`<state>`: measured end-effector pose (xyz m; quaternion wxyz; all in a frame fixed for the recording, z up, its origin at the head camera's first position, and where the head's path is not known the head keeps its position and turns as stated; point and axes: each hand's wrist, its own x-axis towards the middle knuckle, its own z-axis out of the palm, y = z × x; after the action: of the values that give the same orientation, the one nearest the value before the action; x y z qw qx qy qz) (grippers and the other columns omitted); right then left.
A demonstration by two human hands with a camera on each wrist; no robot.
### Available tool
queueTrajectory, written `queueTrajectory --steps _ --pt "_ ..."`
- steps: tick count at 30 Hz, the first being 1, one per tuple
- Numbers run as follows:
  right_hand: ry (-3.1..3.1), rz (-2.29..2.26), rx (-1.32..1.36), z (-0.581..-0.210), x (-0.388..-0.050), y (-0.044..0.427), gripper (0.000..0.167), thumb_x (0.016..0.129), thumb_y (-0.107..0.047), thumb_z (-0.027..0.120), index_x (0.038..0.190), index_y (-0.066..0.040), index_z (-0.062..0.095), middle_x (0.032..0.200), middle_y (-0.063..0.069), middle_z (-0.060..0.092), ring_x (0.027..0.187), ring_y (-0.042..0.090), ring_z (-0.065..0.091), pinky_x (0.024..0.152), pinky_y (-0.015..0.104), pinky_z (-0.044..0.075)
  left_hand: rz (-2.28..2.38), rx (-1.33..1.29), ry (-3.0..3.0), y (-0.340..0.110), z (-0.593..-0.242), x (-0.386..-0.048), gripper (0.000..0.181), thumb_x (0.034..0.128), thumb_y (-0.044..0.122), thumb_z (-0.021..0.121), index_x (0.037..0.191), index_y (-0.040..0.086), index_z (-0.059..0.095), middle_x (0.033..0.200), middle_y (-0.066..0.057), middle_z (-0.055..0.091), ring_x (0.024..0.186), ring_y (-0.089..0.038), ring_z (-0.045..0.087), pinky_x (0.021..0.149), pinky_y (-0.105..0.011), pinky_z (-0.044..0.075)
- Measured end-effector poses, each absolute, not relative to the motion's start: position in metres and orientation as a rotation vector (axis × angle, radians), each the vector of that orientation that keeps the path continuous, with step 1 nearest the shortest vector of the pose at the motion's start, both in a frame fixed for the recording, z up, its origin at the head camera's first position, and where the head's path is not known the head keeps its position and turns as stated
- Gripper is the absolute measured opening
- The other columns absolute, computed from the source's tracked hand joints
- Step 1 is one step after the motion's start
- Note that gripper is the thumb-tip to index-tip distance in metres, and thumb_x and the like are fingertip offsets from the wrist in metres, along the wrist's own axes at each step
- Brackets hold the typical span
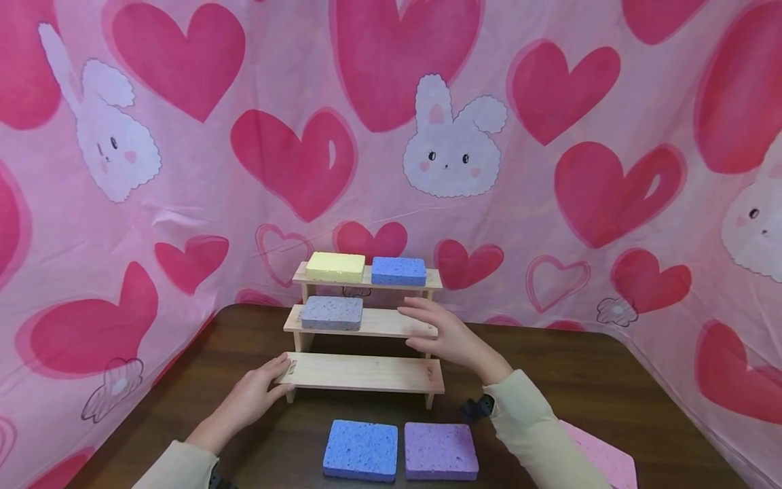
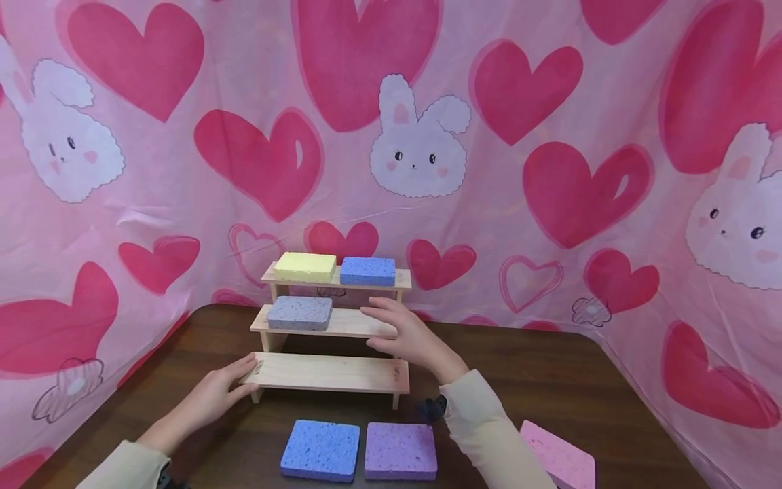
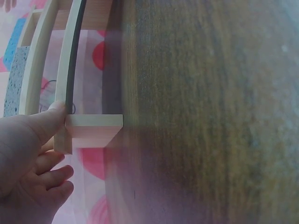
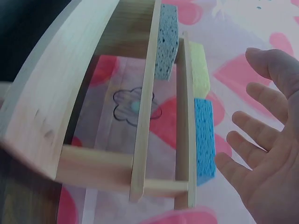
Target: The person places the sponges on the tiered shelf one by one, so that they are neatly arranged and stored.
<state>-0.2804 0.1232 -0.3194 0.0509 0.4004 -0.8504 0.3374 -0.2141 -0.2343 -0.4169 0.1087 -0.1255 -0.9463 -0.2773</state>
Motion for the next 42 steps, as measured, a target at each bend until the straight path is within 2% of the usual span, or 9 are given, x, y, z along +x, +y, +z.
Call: queueTrajectory --steps 7,22,30,42 --pt "-2.548 0.979 1.179 -0.323 -0.276 0.144 0.057 0.081 -0.017 0.072 0.133 -0.012 0.051 0.141 0.009 0.039 0.129 0.028 0.032 0.096 0.053 0.036 -0.809 -0.372 -2.783 -0.234 -0.416 -0.213 0.053 0.0806 0.016 0.071 0.125 -0.006 0.053 0.132 -0.023 0.045 0.119 -0.040 0.044 0.093 -0.052 0.038" --pt "-2.470 0.943 1.174 -0.331 -0.268 0.190 0.060 0.079 -0.018 0.074 0.133 -0.012 0.050 0.138 0.010 0.042 0.125 0.027 0.038 0.095 0.052 0.037 -0.797 -0.379 -2.774 -0.234 -0.417 -0.212 0.052 0.0802 0.015 0.071 0.124 -0.006 0.054 0.131 -0.023 0.046 0.118 -0.039 0.045 0.093 -0.052 0.038" --pt "-2.518 0.906 1.073 -0.336 -0.260 0.210 0.058 0.079 -0.023 0.074 0.131 -0.010 0.052 0.137 0.012 0.043 0.124 0.032 0.038 0.094 0.055 0.037 -0.800 -0.368 -2.788 -0.235 -0.418 -0.214 0.054 0.0805 0.017 0.071 0.126 -0.005 0.053 0.133 -0.023 0.045 0.119 -0.039 0.044 0.093 -0.052 0.038" --pt "-2.477 0.857 1.017 -0.347 -0.250 0.240 0.052 0.079 -0.021 0.074 0.127 -0.008 0.056 0.132 0.013 0.048 0.120 0.033 0.043 0.089 0.058 0.038 -0.791 -0.360 -2.794 -0.234 -0.417 -0.213 0.054 0.0801 0.017 0.072 0.126 -0.005 0.052 0.133 -0.022 0.045 0.119 -0.039 0.044 0.092 -0.052 0.039"
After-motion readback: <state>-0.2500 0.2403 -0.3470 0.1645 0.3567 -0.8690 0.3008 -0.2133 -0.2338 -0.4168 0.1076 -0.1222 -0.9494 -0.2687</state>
